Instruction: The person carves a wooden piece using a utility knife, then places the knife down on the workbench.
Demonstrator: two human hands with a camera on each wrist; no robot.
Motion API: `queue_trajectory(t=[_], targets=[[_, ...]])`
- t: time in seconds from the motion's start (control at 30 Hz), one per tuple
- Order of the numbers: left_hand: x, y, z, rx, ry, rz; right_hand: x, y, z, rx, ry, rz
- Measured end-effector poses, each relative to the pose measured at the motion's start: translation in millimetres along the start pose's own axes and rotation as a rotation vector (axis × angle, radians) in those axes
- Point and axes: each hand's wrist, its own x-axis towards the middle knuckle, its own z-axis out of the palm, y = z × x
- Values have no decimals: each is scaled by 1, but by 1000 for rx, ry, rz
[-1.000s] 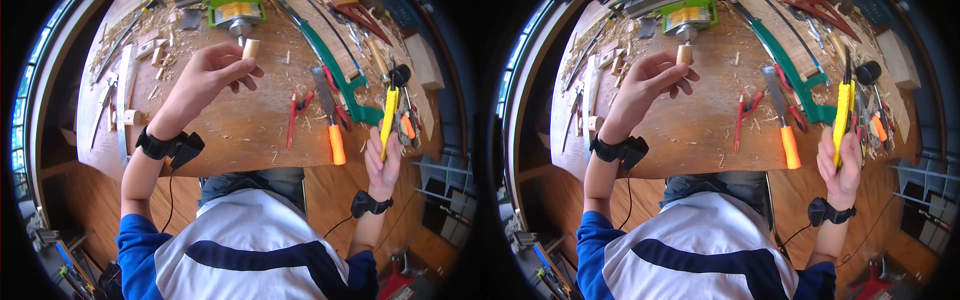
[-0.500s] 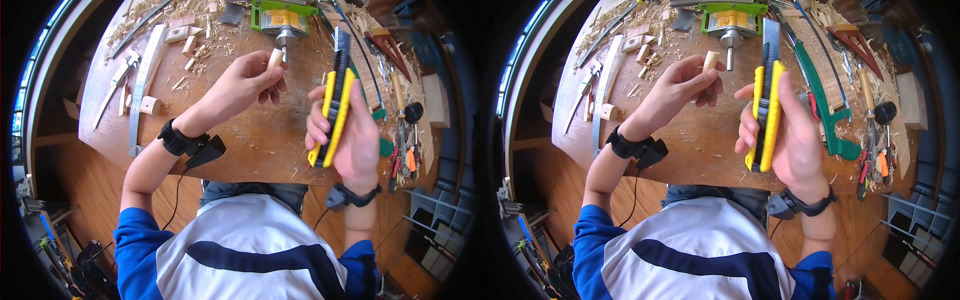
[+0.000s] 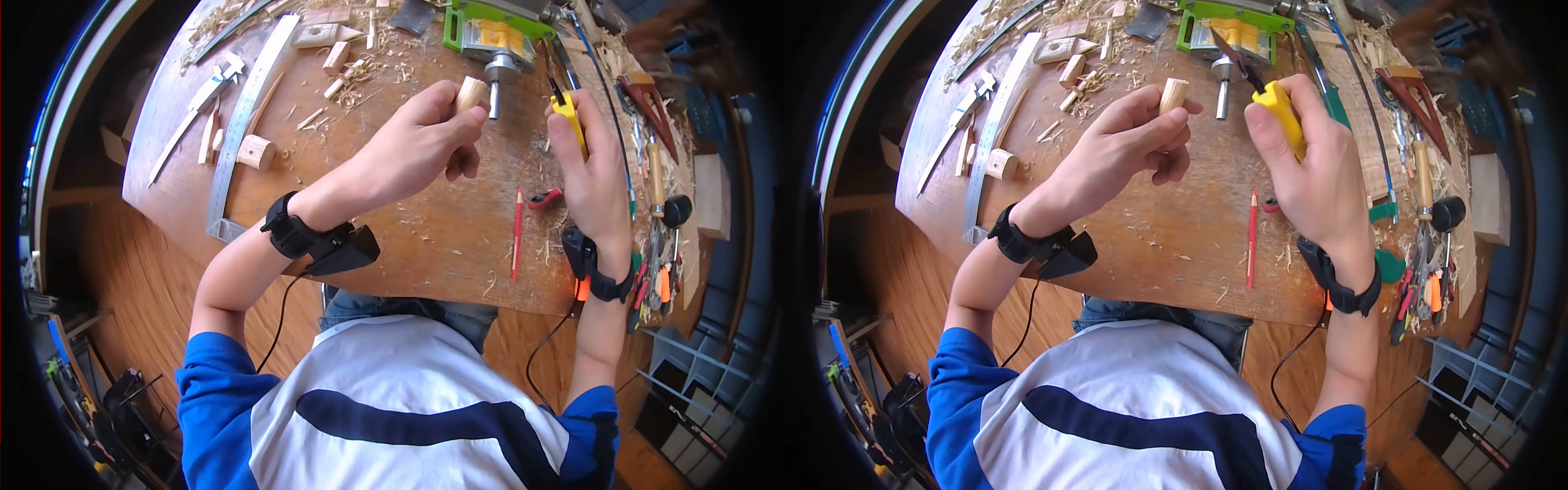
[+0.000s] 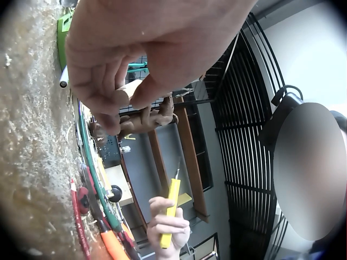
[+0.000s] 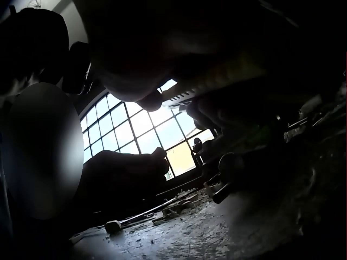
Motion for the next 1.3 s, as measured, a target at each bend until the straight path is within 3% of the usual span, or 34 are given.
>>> queue_trajectory(t=[0.07, 0.1, 0.33, 0.53, 0.73, 0.87, 0.93, 1.07, 1.3], targets=[[-2, 1, 1, -29, 19, -5, -4, -9, 0, -66, -79, 13], [-2, 2, 1, -1, 12, 3, -6, -12, 2, -169, -60, -73], [-9, -10, 6, 22, -68, 90, -13, -19, 9, -341, -166, 6], [-12, -8, 6, 89, -60, 57, 0, -3, 6, -347, -155, -98], [-8, -9, 0, -51, -48, 41, -2, -23, -19, -170, -75, 2], [-9, -12, 3, -88, 6, 102, -18, -29, 0, -82, -159, -16], [-11, -13, 1, -54, -37, 78, -17, -20, 9, -139, -153, -67], [-15, -8, 5, -61, -105, 33, -17, -12, 14, -138, -185, 19], [-14, -14, 9, -40, -103, 32, -19, -3, 15, -256, -149, -12]])
